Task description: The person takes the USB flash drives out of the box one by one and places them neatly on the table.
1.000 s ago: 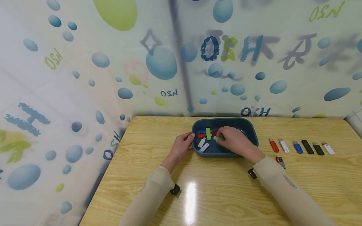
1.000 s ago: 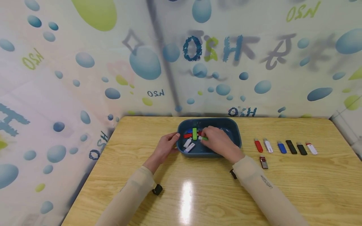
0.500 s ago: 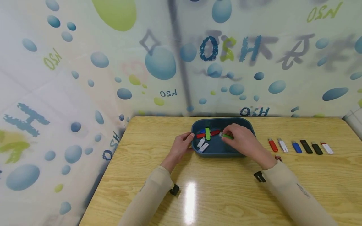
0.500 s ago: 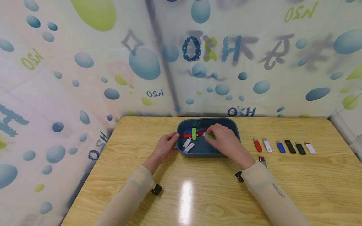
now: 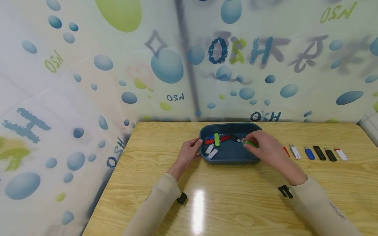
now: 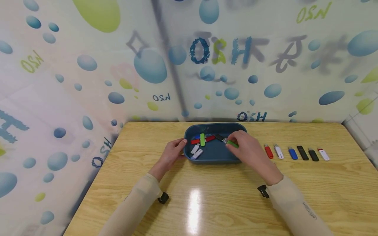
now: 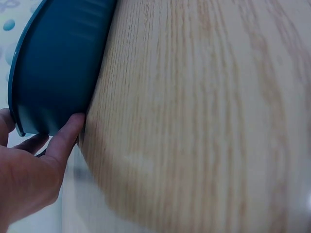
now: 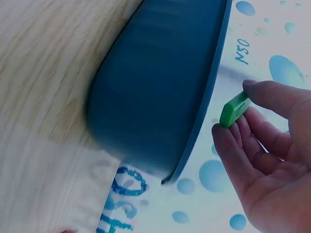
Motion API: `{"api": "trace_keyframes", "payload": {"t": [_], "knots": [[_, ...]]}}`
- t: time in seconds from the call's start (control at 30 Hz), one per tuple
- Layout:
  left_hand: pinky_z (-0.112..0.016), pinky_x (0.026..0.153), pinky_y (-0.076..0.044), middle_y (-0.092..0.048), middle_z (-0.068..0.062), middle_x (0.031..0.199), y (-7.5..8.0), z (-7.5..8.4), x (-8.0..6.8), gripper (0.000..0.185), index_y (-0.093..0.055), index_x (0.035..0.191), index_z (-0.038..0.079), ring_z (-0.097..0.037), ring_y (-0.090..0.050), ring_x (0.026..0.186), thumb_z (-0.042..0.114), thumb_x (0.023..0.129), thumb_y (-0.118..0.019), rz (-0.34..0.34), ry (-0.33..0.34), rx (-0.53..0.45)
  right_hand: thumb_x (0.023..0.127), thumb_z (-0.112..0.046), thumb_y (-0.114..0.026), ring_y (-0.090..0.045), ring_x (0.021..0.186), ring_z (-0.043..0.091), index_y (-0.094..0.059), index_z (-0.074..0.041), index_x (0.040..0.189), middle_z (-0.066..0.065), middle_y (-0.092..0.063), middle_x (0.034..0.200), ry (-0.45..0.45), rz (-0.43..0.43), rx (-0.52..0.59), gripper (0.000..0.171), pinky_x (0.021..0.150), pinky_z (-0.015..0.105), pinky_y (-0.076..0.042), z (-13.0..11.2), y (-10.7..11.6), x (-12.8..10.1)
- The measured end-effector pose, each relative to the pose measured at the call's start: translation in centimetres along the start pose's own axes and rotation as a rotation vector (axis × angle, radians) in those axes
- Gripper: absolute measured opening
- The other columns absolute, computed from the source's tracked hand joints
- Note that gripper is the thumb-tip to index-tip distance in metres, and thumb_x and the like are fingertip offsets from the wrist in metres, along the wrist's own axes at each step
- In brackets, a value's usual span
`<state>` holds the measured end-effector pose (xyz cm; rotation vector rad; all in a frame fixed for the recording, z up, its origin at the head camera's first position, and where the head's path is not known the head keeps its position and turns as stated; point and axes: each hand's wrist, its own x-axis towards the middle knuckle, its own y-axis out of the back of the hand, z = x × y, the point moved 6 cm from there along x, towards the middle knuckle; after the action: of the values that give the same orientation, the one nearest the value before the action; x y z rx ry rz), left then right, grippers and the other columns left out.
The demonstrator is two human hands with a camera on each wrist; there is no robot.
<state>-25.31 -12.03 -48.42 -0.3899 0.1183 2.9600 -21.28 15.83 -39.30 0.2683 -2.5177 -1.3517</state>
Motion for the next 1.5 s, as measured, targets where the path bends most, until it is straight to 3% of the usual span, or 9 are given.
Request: {"api": "trace_keyframes", "payload": {"t": [0.23,0.43,0.77,1.07,1.33,1.5], "knots": [[-0.044,0.093,-0.059,-0.059,-0.019,0.144,-0.1,0.2,-0.2,0.051,-0.052,0.151,0.001,-0.031,-0.06,0.129,0.03,0.109,-0.056,-0.002,0.0,-0.017,0.096,-0.017,-0.075,-0.062,0.085,0.024,-0.071,-0.002,0.109,0.011,-0.066,0.1,-0.044,0.013,-0.017,0.02,0.07,0.043,-0.055,1.4,0.9,-1.5],[-0.043,0.093,-0.059,-0.057,-0.019,0.146,-0.1,0.2,-0.2,0.053,-0.049,0.152,0.001,-0.032,-0.061,0.127,0.031,0.109,-0.056,-0.011,-0.004,-0.012,0.095,-0.016,-0.076,-0.066,0.091,0.031,-0.072,-0.001,0.109,0.016,-0.068,0.104,-0.054,0.069,-0.01,0.021,0.078,0.053,-0.059,2.5,1.9,-2.7],[-0.042,0.091,-0.06,-0.057,-0.018,0.145,0.0,0.0,0.0,0.051,-0.052,0.151,0.002,-0.029,-0.06,0.127,0.033,0.109,-0.055,0.002,0.01,-0.014,0.095,-0.017,-0.077,-0.068,0.087,0.034,-0.07,0.002,0.11,0.016,-0.07,0.098,-0.114,0.136,-0.02,0.025,0.076,0.057,-0.058,5.0,3.3,-4.9],[-0.042,0.092,-0.06,-0.054,-0.021,0.148,-0.1,-0.1,0.1,0.055,-0.049,0.153,0.001,-0.032,-0.059,0.13,0.034,0.109,-0.054,-0.014,-0.007,-0.014,0.098,-0.026,-0.073,-0.069,0.089,0.04,-0.07,0.001,0.114,0.015,-0.072,0.098,-0.17,0.147,-0.045,0.031,0.064,0.048,-0.056,7.4,4.4,-6.6],[-0.041,0.093,-0.059,-0.055,-0.019,0.147,-0.1,-0.1,0.0,0.054,-0.05,0.152,0.002,-0.03,-0.06,0.128,0.034,0.109,-0.055,-0.009,0.003,-0.01,0.095,-0.021,-0.076,-0.068,0.081,0.034,-0.07,0.004,0.112,0.014,-0.072,0.092,-0.187,0.179,-0.068,0.031,0.058,0.034,-0.048,9.1,4.9,-7.8],[-0.04,0.092,-0.06,-0.057,-0.018,0.145,-0.1,0.0,-0.1,0.052,-0.051,0.152,0.003,-0.028,-0.061,0.126,0.034,0.109,-0.054,-0.002,0.007,-0.003,0.096,-0.023,-0.075,-0.067,0.082,0.034,-0.069,0.006,0.111,0.015,-0.071,0.092,-0.234,0.15,-0.065,0.033,0.061,0.038,-0.052,10.5,4.8,-8.6]]}}
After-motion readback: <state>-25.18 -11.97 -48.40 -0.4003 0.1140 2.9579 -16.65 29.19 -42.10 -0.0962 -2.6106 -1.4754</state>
